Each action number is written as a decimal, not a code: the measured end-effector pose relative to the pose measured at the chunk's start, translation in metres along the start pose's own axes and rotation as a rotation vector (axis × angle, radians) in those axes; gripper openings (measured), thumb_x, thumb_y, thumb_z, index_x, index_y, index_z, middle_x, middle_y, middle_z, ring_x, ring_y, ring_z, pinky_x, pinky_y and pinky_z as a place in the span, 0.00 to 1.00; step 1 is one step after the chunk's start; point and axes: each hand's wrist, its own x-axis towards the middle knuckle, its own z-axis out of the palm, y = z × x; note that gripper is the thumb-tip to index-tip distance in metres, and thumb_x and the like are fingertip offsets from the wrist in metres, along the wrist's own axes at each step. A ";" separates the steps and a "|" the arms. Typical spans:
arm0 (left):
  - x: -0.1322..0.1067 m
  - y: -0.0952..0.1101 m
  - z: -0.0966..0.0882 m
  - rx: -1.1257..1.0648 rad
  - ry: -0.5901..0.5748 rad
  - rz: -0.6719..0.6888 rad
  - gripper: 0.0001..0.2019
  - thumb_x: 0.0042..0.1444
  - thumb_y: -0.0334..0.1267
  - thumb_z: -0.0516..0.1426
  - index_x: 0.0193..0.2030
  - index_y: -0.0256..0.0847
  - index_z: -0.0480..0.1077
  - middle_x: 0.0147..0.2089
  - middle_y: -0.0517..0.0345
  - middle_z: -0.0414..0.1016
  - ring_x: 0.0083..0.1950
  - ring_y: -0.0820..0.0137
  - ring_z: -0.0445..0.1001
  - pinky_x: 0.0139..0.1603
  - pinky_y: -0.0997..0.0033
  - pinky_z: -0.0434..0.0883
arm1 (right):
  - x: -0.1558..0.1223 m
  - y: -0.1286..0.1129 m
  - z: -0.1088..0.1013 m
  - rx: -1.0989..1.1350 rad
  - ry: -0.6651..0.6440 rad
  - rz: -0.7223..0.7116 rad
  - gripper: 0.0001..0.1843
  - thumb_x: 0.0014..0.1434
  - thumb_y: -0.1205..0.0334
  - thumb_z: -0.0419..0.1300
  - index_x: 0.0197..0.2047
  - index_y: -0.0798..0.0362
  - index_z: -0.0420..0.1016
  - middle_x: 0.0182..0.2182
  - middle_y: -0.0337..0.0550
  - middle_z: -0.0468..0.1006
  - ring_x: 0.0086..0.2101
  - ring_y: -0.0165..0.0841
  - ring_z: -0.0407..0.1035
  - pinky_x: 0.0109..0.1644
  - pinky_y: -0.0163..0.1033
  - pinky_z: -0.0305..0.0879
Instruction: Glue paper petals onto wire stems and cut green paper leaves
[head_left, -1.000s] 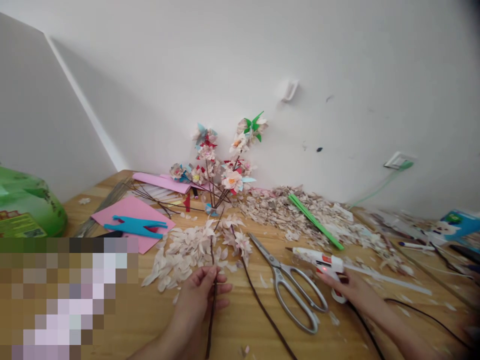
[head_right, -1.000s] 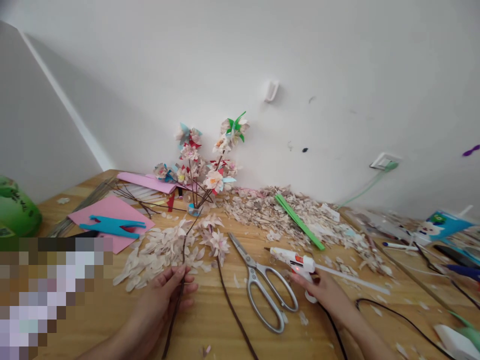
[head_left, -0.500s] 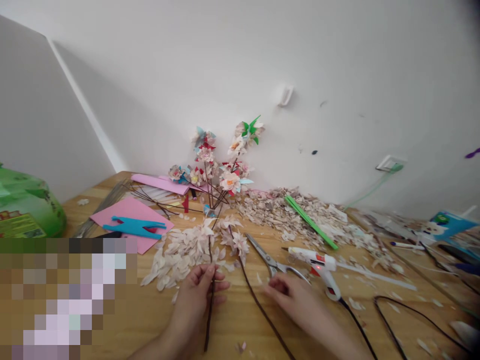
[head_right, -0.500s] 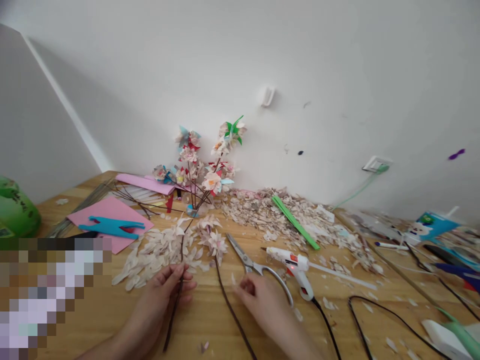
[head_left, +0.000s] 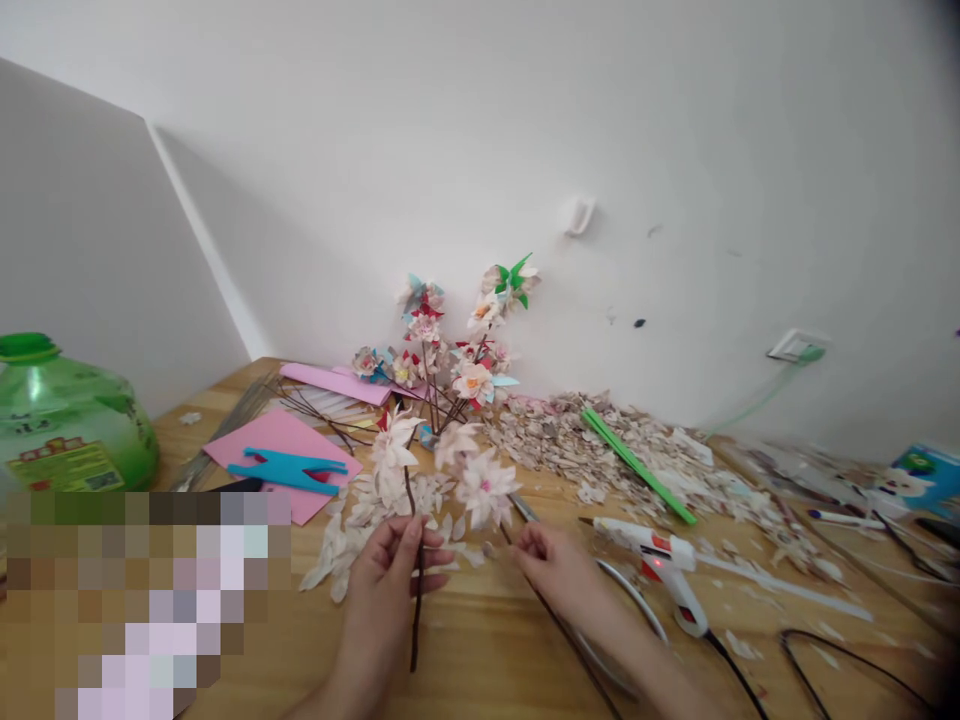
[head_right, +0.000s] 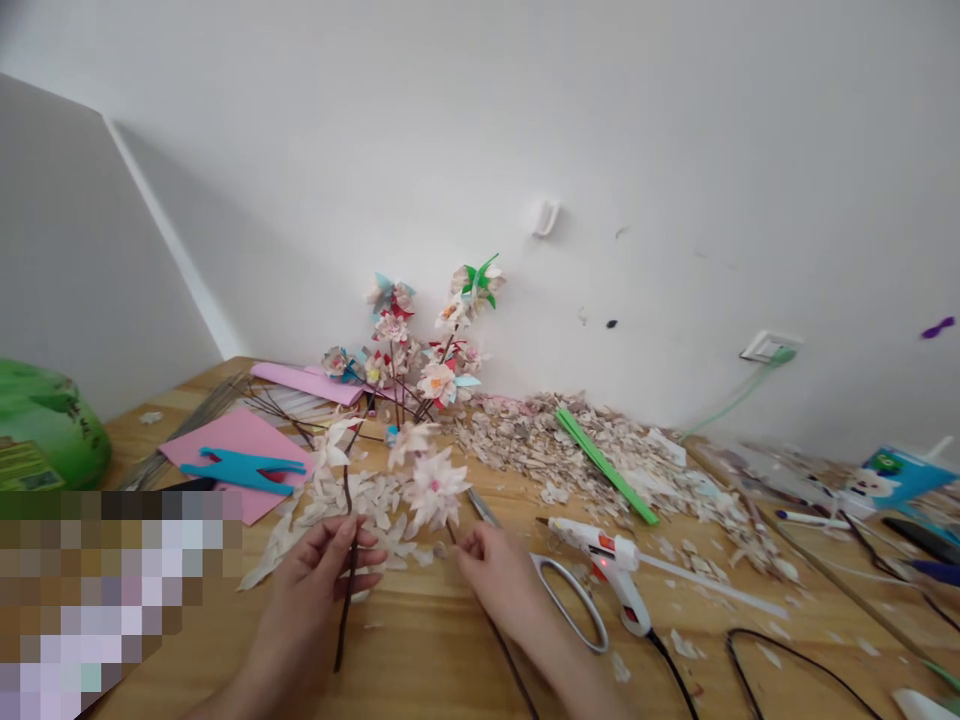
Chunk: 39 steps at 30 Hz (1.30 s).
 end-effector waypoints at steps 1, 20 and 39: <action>0.001 0.002 0.000 -0.009 0.010 0.021 0.15 0.40 0.48 0.61 0.27 0.38 0.67 0.26 0.61 0.72 0.26 0.72 0.74 0.26 0.75 0.70 | 0.003 -0.001 -0.004 0.026 0.026 -0.012 0.08 0.49 0.62 0.53 0.21 0.54 0.65 0.17 0.37 0.68 0.21 0.31 0.62 0.24 0.33 0.53; 0.004 -0.001 -0.003 -0.025 0.031 0.074 0.19 0.36 0.52 0.61 0.27 0.38 0.67 0.25 0.62 0.71 0.26 0.72 0.73 0.25 0.74 0.70 | 0.171 -0.125 -0.020 0.208 0.497 -0.150 0.08 0.58 0.62 0.51 0.34 0.55 0.68 0.24 0.38 0.75 0.19 0.28 0.68 0.27 0.34 0.63; 0.005 -0.006 -0.003 -0.048 0.028 0.073 0.17 0.40 0.51 0.60 0.29 0.38 0.68 0.26 0.60 0.72 0.26 0.72 0.72 0.24 0.76 0.69 | 0.202 -0.123 0.004 -0.006 0.340 0.126 0.13 0.60 0.58 0.52 0.44 0.56 0.68 0.41 0.44 0.72 0.37 0.32 0.69 0.40 0.43 0.67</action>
